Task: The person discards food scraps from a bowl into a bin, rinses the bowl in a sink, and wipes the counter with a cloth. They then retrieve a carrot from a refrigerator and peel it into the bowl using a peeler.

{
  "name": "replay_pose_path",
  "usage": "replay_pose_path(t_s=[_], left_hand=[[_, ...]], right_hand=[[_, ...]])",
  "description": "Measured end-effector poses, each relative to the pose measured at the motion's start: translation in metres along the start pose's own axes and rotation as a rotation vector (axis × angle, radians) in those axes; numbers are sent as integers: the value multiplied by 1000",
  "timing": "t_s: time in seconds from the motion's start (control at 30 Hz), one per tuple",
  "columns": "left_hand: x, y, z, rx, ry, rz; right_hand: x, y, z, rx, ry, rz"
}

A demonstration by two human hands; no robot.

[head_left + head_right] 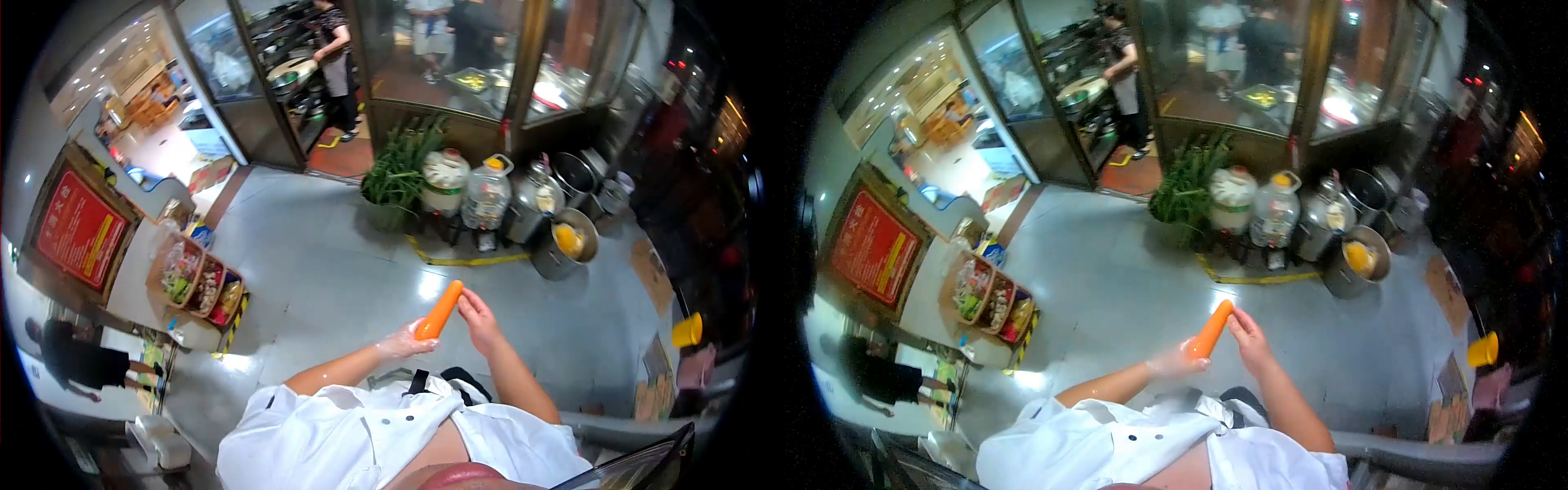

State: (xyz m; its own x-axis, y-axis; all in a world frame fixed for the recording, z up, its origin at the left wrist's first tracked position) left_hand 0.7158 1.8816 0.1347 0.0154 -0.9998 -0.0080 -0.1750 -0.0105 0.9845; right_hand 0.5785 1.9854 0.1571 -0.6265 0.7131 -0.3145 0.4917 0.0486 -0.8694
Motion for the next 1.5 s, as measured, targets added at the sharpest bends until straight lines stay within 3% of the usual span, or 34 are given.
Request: replay_pose_path(t_s=[0.03,0.1,0.13,0.2,0.23,0.27,0.3,0.37,0.4,0.5,0.53,0.63,0.7,0.83,0.93,1.0,1.07,1.1,1.13,1.17,1.2,1.27,1.3,1.37,1.4,1.47,1.5], left_hand=[[38,-24,3,-1,109,-46],[117,-126,13,28,216,189],[155,-176,17,53,268,303],[213,-200,-26,143,379,326],[233,-218,-60,483,296,275],[254,-243,-94,697,220,366],[270,-273,-125,733,238,146],[287,-246,-189,905,532,638],[294,-236,-208,966,638,648],[323,-219,-227,1083,830,293],[339,-212,-222,1088,877,230],[399,-196,-192,1059,972,123],[444,-198,-168,1024,983,90],[571,-214,-117,912,909,121],[696,-208,-75,762,764,248],[787,-181,-30,543,575,425],[876,-141,30,413,413,524],[925,-160,60,604,398,407],[976,-183,98,794,379,292],[1019,-166,146,575,281,461],[1051,-146,189,348,181,617],[1113,-165,258,63,170,332],[1127,-105,281,93,136,449],[1150,36,329,150,62,685],[1170,25,340,157,62,687],[1235,1,357,187,374,359],[1249,14,359,459,496,207]], right_hand=[[-6,9,36,-31,-40,-227],[5,32,97,-122,17,-758],[16,55,131,-146,-56,-850],[41,103,193,-160,-173,-1195],[49,118,218,-146,-215,-1447],[51,124,237,-286,-281,-1476],[54,124,255,-428,-347,-1505],[45,128,316,-418,-362,-1455],[36,129,347,-435,-364,-1393],[-48,69,424,-438,-519,-1381],[-69,79,466,-324,-591,-1483],[-155,77,591,-52,-757,-1614],[-237,30,644,-29,-779,-1616],[-368,-3,754,222,-737,-1452],[-455,-15,806,278,-760,-1337],[-491,-10,830,244,-809,-1322],[-532,-30,856,597,-715,-1364],[-550,-45,868,587,-707,-1360],[-571,-76,873,739,-627,-1430],[-591,-103,881,892,-537,-1495],[-606,-117,901,886,-526,-1492],[-632,-137,940,988,-516,-1519],[-644,-139,970,988,-512,-1517],[-653,-111,1046,466,-692,-1607],[-659,-122,1069,469,-696,-1600],[-662,-145,1125,153,-735,-1478],[-665,-155,1152,155,-739,-1469]])
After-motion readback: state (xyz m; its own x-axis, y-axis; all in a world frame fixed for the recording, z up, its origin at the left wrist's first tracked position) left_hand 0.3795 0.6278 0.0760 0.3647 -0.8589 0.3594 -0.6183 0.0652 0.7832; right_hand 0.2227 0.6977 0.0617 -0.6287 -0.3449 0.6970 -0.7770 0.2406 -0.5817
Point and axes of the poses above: each hand's wrist, its own z-axis towards the middle knuckle, its own x-axis out of the back of the hand, y = z × x, the point moved 8 cm from there along z, towards the middle knuckle, and after that the axes turned 10 degrees about -x, right-handed, at the moved point
